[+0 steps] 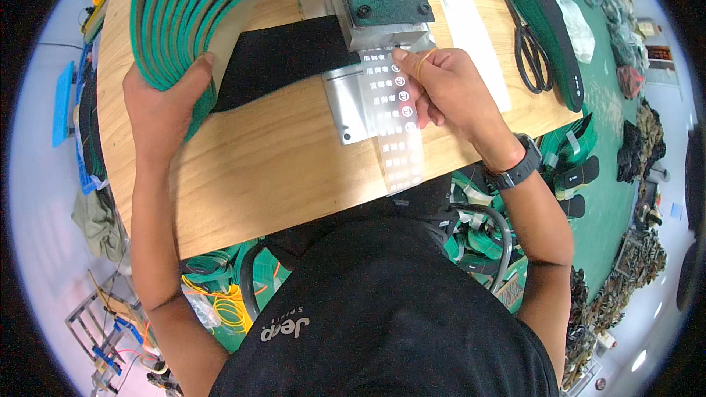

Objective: The person prepares a stack of shoe insoles by cutting a strip of size labels with shears, peeling individual stickers, and applying them to the bottom of each insole. The person then bundles the labeled insoles together using a rubber band and places the finished stack into a storage crate.

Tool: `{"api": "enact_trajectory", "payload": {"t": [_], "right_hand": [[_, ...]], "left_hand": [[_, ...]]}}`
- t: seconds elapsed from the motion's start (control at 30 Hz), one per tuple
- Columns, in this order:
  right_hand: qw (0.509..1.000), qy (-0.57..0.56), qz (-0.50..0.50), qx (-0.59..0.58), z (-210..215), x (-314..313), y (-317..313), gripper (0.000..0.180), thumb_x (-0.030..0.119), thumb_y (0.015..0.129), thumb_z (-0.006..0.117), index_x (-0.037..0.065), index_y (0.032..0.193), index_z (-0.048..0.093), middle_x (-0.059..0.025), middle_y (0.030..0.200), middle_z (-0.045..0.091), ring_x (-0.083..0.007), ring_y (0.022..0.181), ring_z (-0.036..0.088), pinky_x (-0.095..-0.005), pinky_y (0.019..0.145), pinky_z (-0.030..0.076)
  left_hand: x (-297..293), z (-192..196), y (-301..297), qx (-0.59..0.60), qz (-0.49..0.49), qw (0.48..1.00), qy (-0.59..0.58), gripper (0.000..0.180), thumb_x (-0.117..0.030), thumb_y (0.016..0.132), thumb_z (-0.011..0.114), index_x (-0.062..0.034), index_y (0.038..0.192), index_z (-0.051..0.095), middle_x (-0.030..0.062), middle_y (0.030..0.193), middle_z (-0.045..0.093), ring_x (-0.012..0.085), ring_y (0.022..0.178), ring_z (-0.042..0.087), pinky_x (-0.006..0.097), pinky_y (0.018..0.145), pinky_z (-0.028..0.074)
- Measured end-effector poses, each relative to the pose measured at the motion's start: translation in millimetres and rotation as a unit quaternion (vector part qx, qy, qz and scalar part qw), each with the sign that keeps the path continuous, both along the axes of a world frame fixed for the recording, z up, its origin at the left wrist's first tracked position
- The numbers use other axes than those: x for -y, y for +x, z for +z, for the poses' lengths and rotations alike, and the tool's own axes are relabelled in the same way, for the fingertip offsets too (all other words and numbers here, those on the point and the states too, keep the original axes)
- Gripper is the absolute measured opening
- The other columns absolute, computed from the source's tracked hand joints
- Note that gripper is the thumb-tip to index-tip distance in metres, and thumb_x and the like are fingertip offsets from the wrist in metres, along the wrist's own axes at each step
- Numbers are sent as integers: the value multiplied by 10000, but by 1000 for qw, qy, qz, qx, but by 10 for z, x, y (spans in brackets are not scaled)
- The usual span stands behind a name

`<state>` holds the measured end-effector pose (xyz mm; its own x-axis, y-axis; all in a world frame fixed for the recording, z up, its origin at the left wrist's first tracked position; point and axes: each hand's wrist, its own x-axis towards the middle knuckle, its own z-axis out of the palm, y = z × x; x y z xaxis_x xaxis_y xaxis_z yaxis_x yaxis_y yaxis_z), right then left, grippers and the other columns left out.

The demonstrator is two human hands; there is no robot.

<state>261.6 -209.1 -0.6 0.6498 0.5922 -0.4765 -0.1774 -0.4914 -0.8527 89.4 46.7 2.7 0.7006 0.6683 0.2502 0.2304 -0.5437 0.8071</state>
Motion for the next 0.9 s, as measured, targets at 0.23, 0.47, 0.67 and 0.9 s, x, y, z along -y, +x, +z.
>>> {"api": "enact_trajectory", "payload": {"t": [0.23,0.47,0.67,0.9], "right_hand": [[995,40,78,52,-42,92,3,270,243,910,588,16,766,607,-25,574,589,-62,446,530,-185,380,364],[980,59,50,183,88,449,318,247,249,922,574,20,844,624,29,656,549,-31,482,452,-197,450,373],[889,53,-68,450,638,186,1608,377,379,871,612,37,1021,559,-40,782,585,-153,631,542,-276,590,454],[840,85,-48,533,1089,1708,2298,335,384,923,543,68,986,633,-14,869,613,-112,847,549,-255,741,429]], "left_hand": [[138,68,20,-27,-38,999,9,276,-141,721,698,1,947,627,45,772,649,97,672,550,264,659,473],[235,99,-353,-116,-37,990,66,464,-220,693,747,-7,1083,613,131,928,658,167,853,598,292,802,463],[-137,358,-303,-159,-241,951,-110,649,-324,740,737,-29,1277,523,158,1154,602,251,1090,545,323,991,373],[-374,305,-59,-328,-340,881,-29,663,-433,565,828,-27,997,531,13,913,442,147,842,419,279,757,377]]}}
